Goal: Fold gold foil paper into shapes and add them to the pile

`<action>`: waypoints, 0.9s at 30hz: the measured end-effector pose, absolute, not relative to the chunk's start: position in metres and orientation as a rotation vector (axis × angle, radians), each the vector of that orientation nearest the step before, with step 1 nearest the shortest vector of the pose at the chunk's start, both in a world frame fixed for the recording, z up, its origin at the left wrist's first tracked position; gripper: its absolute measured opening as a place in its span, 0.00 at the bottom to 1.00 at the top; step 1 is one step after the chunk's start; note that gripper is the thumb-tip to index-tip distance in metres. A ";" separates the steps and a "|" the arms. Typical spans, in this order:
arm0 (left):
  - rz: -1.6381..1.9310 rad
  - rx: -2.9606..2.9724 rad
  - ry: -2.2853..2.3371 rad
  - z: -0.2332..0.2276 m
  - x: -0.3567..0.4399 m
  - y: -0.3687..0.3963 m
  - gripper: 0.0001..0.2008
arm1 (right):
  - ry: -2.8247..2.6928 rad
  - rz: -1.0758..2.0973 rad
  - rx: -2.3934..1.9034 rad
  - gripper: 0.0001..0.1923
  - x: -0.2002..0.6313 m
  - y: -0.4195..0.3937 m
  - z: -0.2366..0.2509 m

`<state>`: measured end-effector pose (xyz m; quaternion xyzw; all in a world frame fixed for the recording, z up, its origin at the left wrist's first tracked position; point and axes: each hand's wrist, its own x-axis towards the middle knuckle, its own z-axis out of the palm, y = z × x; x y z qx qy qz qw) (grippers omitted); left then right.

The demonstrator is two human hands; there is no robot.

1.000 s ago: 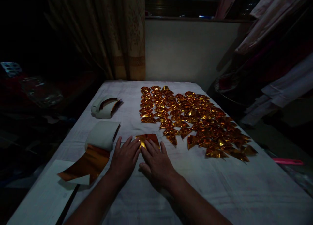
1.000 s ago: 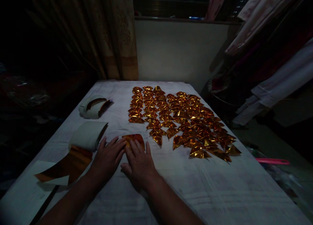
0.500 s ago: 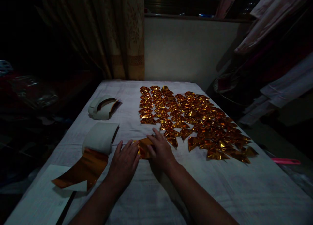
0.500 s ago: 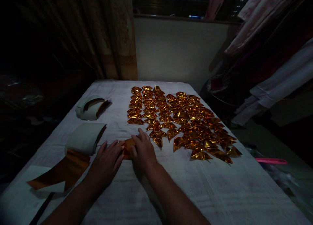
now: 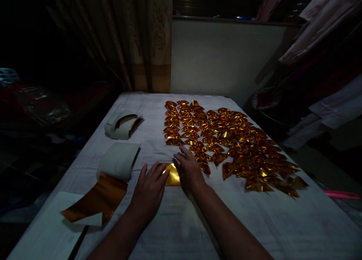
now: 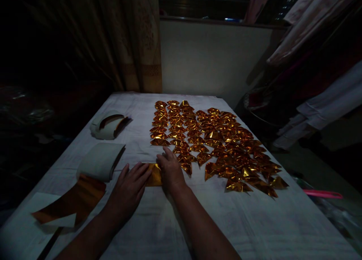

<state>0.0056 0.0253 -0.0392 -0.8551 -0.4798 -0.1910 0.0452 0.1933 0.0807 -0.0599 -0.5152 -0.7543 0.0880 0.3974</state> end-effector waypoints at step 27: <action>-0.435 -2.613 -1.608 -0.042 0.030 0.039 0.22 | -2.399 0.261 -1.737 0.27 0.195 0.023 -0.032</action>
